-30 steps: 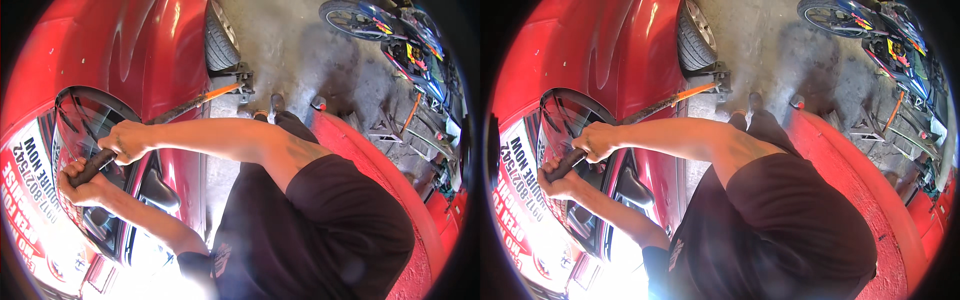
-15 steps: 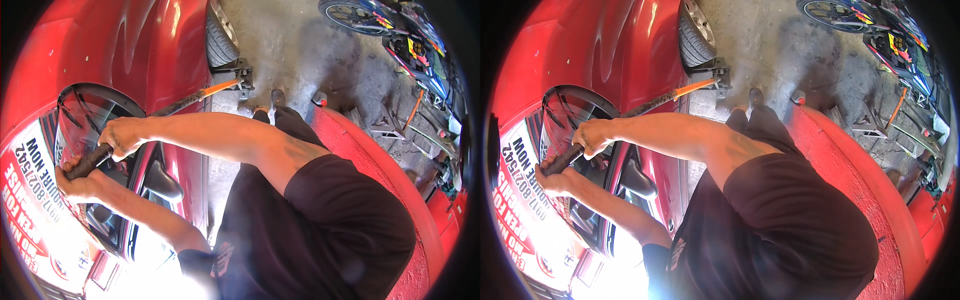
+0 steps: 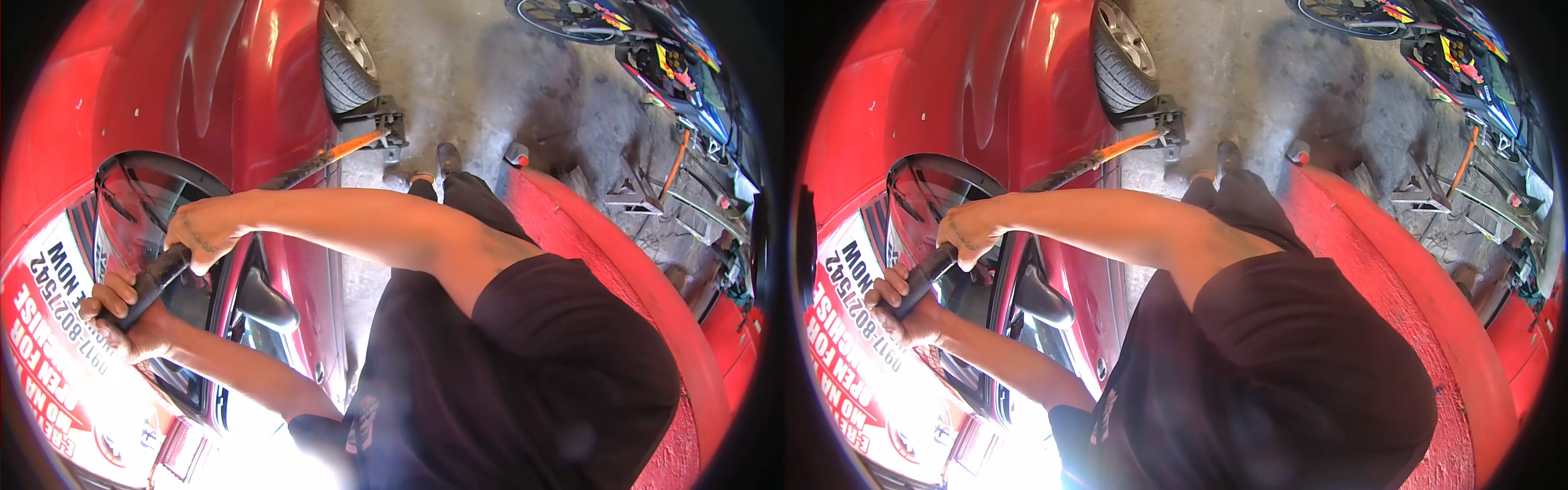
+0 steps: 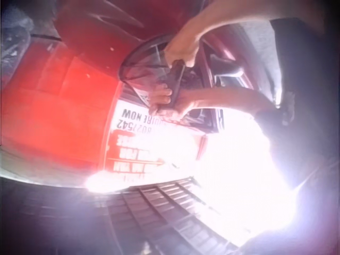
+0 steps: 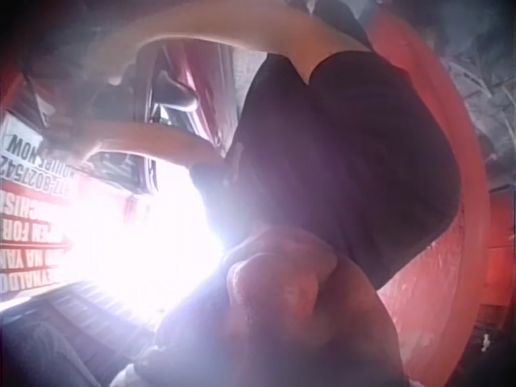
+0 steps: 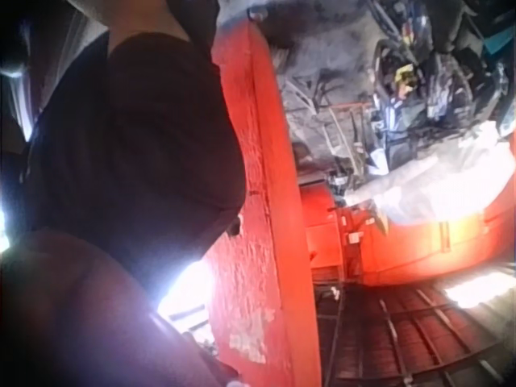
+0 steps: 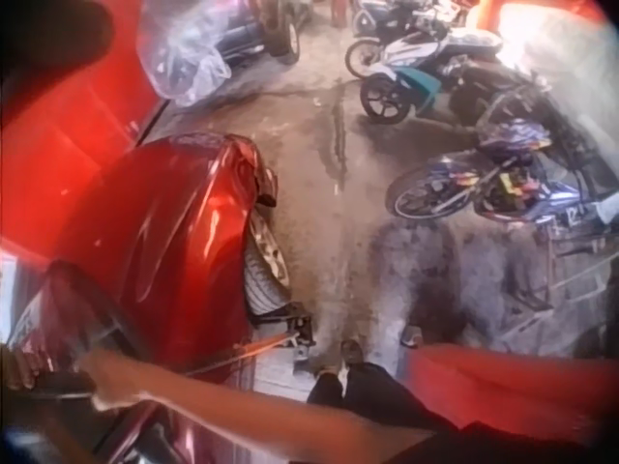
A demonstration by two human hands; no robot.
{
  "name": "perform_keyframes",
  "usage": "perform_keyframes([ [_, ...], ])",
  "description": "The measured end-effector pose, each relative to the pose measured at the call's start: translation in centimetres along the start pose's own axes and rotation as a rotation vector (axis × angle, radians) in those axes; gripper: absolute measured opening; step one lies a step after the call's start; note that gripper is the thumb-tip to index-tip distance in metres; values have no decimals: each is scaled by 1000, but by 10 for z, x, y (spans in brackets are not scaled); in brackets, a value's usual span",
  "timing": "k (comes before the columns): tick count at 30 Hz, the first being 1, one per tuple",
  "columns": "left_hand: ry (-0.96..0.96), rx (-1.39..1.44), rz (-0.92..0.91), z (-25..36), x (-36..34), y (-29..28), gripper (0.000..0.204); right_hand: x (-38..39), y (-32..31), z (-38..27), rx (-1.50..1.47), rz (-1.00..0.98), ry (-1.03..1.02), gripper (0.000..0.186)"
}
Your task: The person uses a floor jack to lift a red car, then uses a socket wrench to unscrew and remove lug nuts from a wheel.
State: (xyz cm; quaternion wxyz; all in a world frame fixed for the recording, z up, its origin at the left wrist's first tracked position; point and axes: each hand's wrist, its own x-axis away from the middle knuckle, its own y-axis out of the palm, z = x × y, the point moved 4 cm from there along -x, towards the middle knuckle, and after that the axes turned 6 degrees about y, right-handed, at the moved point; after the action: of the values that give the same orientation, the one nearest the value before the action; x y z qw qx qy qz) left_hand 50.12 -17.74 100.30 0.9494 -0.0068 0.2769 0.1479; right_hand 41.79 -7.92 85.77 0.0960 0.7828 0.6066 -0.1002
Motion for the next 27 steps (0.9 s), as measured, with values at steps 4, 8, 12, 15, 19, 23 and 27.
perform_keyframes([
  [4, 71, -135, -97, 11, 12, 107, 21, 71, -26, -28, -18, 5, -147, 22],
  [8, 133, -107, -163, 20, 51, 200, 37, 155, -35, -36, 47, 113, -216, 26],
  [12, 106, -15, -512, 28, 55, 252, 60, 221, -52, -21, 82, 184, -109, 27],
  [15, 123, 23, -563, 22, 61, 270, 62, 247, -51, 21, 93, 249, 49, 27],
  [19, 113, 21, -615, 18, 68, 281, 67, 272, -45, 107, 126, 422, 188, 27],
  [23, 148, -35, -477, 16, 76, 286, 62, 287, -33, 206, 191, 518, 233, 31],
  [27, 154, -132, -328, 29, 82, 268, 50, 268, -13, 185, 254, 735, 159, 24],
])
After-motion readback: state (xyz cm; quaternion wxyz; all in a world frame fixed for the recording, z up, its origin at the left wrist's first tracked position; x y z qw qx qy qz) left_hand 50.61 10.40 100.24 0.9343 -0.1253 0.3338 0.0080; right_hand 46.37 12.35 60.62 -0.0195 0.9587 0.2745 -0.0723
